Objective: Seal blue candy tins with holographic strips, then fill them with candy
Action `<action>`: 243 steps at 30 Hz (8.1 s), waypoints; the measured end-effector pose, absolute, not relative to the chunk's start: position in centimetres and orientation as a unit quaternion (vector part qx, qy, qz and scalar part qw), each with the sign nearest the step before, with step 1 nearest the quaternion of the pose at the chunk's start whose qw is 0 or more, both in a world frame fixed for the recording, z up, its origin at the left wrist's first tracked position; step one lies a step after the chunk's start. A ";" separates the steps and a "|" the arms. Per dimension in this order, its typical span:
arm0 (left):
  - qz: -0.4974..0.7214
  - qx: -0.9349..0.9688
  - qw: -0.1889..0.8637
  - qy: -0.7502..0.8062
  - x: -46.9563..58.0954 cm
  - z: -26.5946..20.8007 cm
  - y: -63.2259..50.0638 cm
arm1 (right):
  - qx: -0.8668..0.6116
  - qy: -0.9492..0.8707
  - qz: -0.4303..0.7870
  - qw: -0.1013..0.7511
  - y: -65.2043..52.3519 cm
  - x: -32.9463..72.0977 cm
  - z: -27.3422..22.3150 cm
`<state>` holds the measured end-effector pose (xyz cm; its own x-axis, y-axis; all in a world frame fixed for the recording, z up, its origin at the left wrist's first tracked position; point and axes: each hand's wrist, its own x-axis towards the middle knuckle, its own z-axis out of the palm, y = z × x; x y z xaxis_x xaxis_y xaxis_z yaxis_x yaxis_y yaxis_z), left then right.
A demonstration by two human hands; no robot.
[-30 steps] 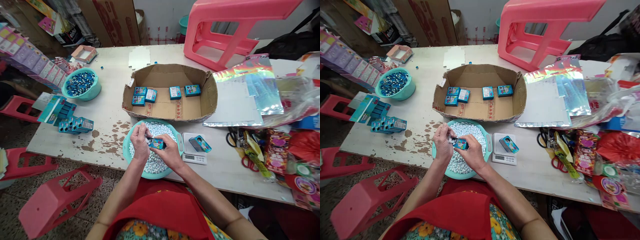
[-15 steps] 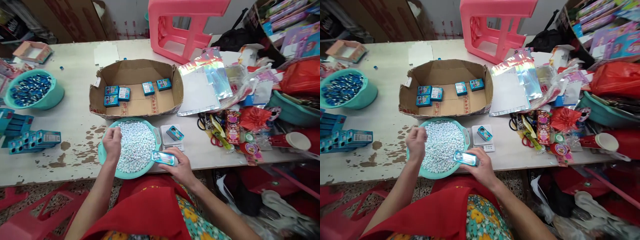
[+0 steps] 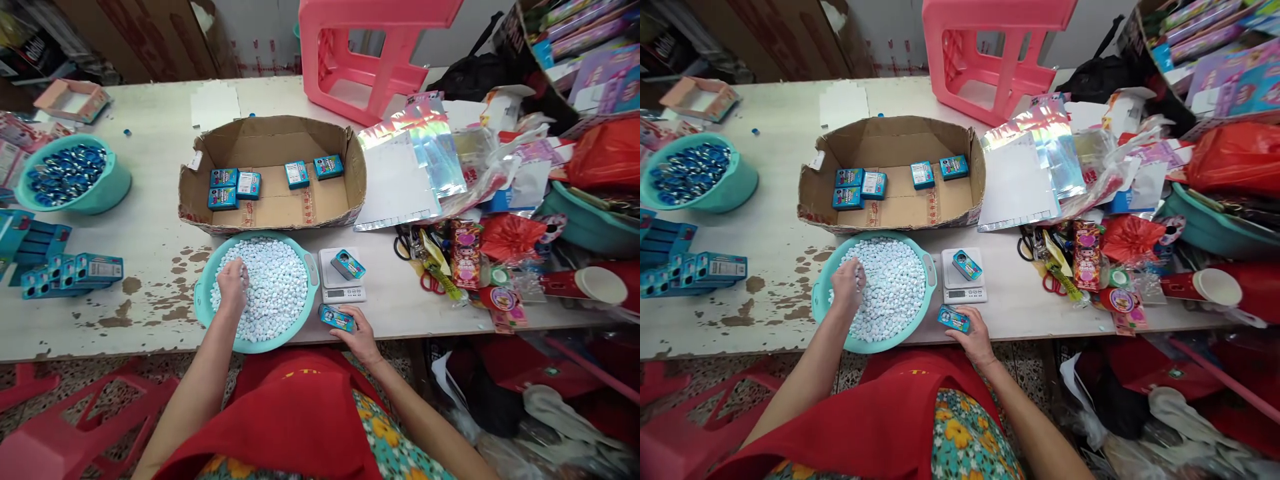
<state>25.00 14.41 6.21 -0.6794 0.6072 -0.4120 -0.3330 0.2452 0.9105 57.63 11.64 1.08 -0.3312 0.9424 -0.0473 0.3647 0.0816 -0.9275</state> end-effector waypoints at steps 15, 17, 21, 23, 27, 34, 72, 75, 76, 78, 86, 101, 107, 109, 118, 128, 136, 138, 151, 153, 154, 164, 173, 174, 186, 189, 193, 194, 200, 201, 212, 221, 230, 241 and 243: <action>0.707 -0.067 0.546 0.445 27.2 14.0 15.6 | -0.474 -0.712 0.322 0.406 22.3 50.5 11.1; 0.732 -0.013 0.510 0.452 28.3 16.5 16.0 | -0.414 -0.747 0.359 0.376 21.1 48.4 12.8; 0.768 0.073 0.416 0.482 29.9 18.5 16.7 | -0.348 -0.776 0.411 0.327 19.0 44.8 13.2; 0.775 0.097 0.377 0.498 30.1 18.1 16.6 | -0.338 -0.778 0.420 0.321 18.4 43.7 12.9; 0.787 0.103 0.329 0.511 29.8 17.1 16.2 | -0.333 -0.775 0.432 0.318 18.1 42.9 13.0; 0.777 0.073 0.378 0.498 27.9 17.4 16.4 | -0.346 -0.751 0.457 0.328 18.2 42.1 12.7; 0.402 0.467 0.486 0.620 14.1 14.1 26.7 | -0.508 -0.670 0.285 0.459 19.2 49.3 11.7; 0.545 0.318 0.597 0.495 20.3 16.0 22.1 | -0.431 -0.702 0.352 0.445 18.9 47.1 12.9; 0.582 0.251 0.620 0.463 22.3 16.3 21.0 | -0.415 -0.699 0.374 0.446 18.7 46.6 13.0; 0.633 0.119 0.650 0.404 25.7 16.3 19.3 | -0.398 -0.686 0.411 0.450 18.3 46.1 13.0; 0.679 -0.136 0.656 0.299 31.1 15.8 16.5 | -0.424 -0.604 0.517 0.433 17.0 47.2 12.4; 0.521 0.493 0.220 0.661 31.1 8.3 9.7 | -0.485 -0.300 0.714 0.408 18.7 52.0 15.4; 0.239 0.441 0.121 0.857 25.7 3.6 10.2 | -0.487 -0.333 0.689 0.420 19.2 52.5 14.0; 0.221 0.426 0.092 0.872 25.8 2.8 11.4 | -0.491 -0.324 0.700 0.405 18.9 51.0 13.2; 0.421 0.279 0.196 0.841 25.8 2.8 12.6 | -0.484 -0.510 0.642 0.305 17.2 45.7 12.5; 0.719 0.010 0.470 0.512 26.3 12.5 11.5 | -0.374 -0.777 0.429 0.267 15.9 43.0 13.9; 0.783 0.082 0.378 0.488 27.3 15.2 11.5 | -0.344 -0.827 0.381 0.229 14.9 40.0 14.7; 0.781 0.085 0.367 0.498 27.2 15.1 11.6 | -0.343 -0.832 0.378 0.217 15.0 39.7 14.6; 0.767 0.072 0.381 0.510 26.7 15.2 12.3 | -0.335 -0.829 0.386 0.225 15.5 39.5 14.4; 0.767 0.066 0.383 0.511 26.5 15.1 12.5 | -0.336 -0.827 0.392 0.223 15.6 39.3 14.2; 0.769 0.063 0.379 0.511 26.5 15.0 12.5 | -0.337 -0.824 0.396 0.226 15.6 39.3 14.1; 0.774 0.084 0.334 0.532 27.0 16.5 13.3 | -0.298 -0.826 0.402 0.259 16.7 39.0 13.5; 0.792 0.082 0.307 0.520 27.9 17.5 14.3 | -0.333 -0.812 0.395 0.272 17.2 39.6 12.7; 0.795 0.088 0.309 0.514 27.9 17.6 14.3 | -0.338 -0.809 0.396 0.273 17.3 39.5 12.5; 0.786 0.131 0.378 0.470 27.7 18.5 14.6 | -0.337 -0.766 0.455 0.304 17.7 38.9 14.2; 0.796 0.125 0.380 0.454 27.3 18.6 14.6 | -0.341 -0.754 0.473 0.302 17.9 39.0 14.3; 0.783 0.146 0.353 0.490 25.6 16.8 14.5 | -0.348 -0.726 0.498 0.323 17.5 40.7 15.4; 0.766 0.158 0.338 0.523 25.2 15.8 14.4 | -0.349 -0.717 0.504 0.331 17.4 41.4 15.8; 0.413 0.484 0.246 0.732 26.7 8.4 13.8 | -0.399 -0.697 0.474 0.360 17.6 44.6 15.9; 0.352 0.542 0.226 0.729 27.6 7.5 13.6 | -0.413 -0.695 0.462 0.363 17.7 45.0 15.8; 0.166 0.615 0.092 0.765 27.8 4.2 13.2 | -0.474 -0.678 0.447 0.340 16.9 45.7 14.5; 0.543 0.253 0.319 0.735 26.5 7.4 13.7 | -0.436 -0.731 0.415 0.322 16.8 44.5 13.4; 0.779 0.067 0.375 0.499 28.7 14.5 14.0 | -0.364 -0.816 0.379 0.242 16.4 40.7 12.7; 0.773 0.035 0.365 0.518 27.6 14.4 15.0 | -0.359 -0.805 0.402 0.248 17.8 40.3 13.5; 0.777 0.044 0.360 0.515 27.6 14.6 15.3 | -0.358 -0.804 0.404 0.251 18.1 40.3 13.8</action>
